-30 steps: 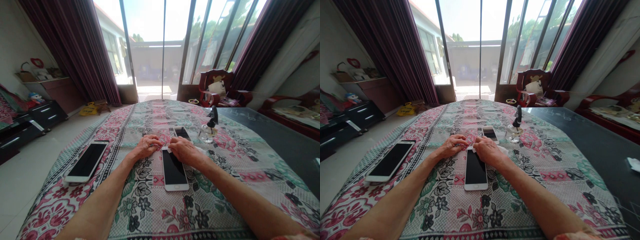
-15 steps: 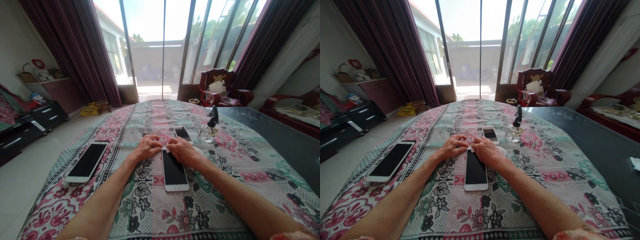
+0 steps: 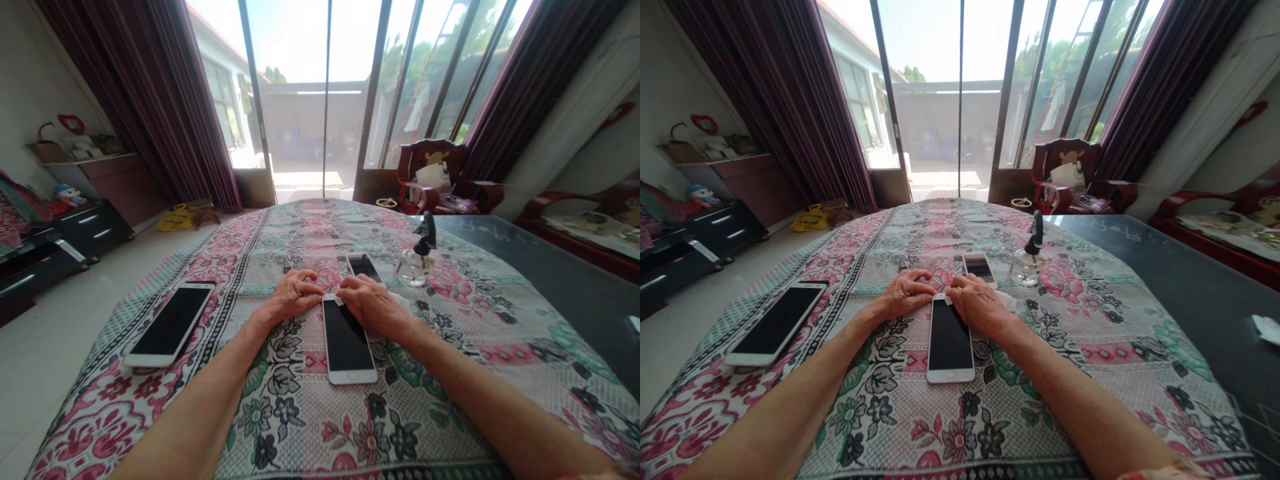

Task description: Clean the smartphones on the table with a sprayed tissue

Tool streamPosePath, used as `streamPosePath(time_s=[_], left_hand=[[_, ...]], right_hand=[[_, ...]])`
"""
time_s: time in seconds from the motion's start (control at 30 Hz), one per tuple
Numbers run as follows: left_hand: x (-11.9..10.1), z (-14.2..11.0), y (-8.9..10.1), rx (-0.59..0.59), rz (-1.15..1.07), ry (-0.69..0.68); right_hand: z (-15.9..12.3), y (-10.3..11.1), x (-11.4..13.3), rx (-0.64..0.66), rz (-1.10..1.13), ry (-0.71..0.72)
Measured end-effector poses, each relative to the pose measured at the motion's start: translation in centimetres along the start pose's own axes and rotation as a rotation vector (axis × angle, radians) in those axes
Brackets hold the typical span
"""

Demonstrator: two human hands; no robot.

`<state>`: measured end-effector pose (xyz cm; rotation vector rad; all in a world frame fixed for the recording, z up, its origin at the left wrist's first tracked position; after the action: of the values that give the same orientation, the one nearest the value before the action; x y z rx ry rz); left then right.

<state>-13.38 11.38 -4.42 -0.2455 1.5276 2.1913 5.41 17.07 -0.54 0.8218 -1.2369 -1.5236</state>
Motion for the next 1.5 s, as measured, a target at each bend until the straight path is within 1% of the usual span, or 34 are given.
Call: streamPosePath(time_s=[0.1, 0.23, 0.33, 0.5, 0.57, 0.63, 0.73, 0.87, 1.03, 1.13, 1.3, 1.5], left_hand=[[-0.1, 0.0, 0.1, 0.001, 0.001, 0.009], [-0.4, 0.0, 0.2, 0.002, -0.003, 0.007], [-0.3, 0.0, 0.2, -0.001, 0.006, 0.007], [0.1, 0.0, 0.0, -0.003, 0.011, -0.004], [0.0, 0.0, 0.0, -0.004, 0.014, -0.004], [-0.1, 0.0, 0.0, 0.0, 0.018, -0.003], [-0.2, 0.0, 0.1, 0.004, 0.019, 0.007], [-0.2, -0.1, 0.2, 0.011, 0.014, 0.023], [-0.5, 0.0, 0.5, 0.046, 0.0, 0.01], [-0.4, 0.0, 0.6, 0.053, -0.003, 0.007], [-0.1, 0.0, 0.3, 0.056, -0.013, 0.015], [0.4, -0.2, 0.6, 0.057, -0.088, -0.01]], right_hand=[[0.0, -0.1, -0.1, -0.004, 0.024, -0.001], [-0.6, 0.8, -1.1, 0.061, 0.026, -0.065], [-0.9, 1.2, -1.3, 0.088, 0.027, -0.067], [-0.2, 0.3, -0.2, 0.01, 0.013, -0.006], [0.0, 0.1, 0.2, 0.007, 0.0, -0.007], [0.0, 0.3, 0.2, 0.037, -0.026, -0.049], [-0.5, 1.3, -0.1, 0.095, -0.061, -0.137], [-1.2, 2.4, -0.3, 0.163, -0.025, -0.201], [-1.2, 2.4, -0.2, 0.183, -0.023, -0.277], [-1.2, 2.2, -0.4, 0.2, 0.039, -0.288], [-1.3, 2.0, -1.0, 0.183, 0.239, -0.284], [-1.3, 1.4, -0.7, 0.141, 0.319, -0.321]])
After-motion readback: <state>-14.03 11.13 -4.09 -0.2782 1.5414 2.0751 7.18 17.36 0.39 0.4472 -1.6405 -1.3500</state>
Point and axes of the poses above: each hand's wrist, its own z-axis towards the middle knuckle, its own y-axis out of the back of the hand, x = y × z, the point moved 3 cm from there along z, towards the middle knuckle, and after that the axes turned 1 degree about -y, right-handed, at the moved point
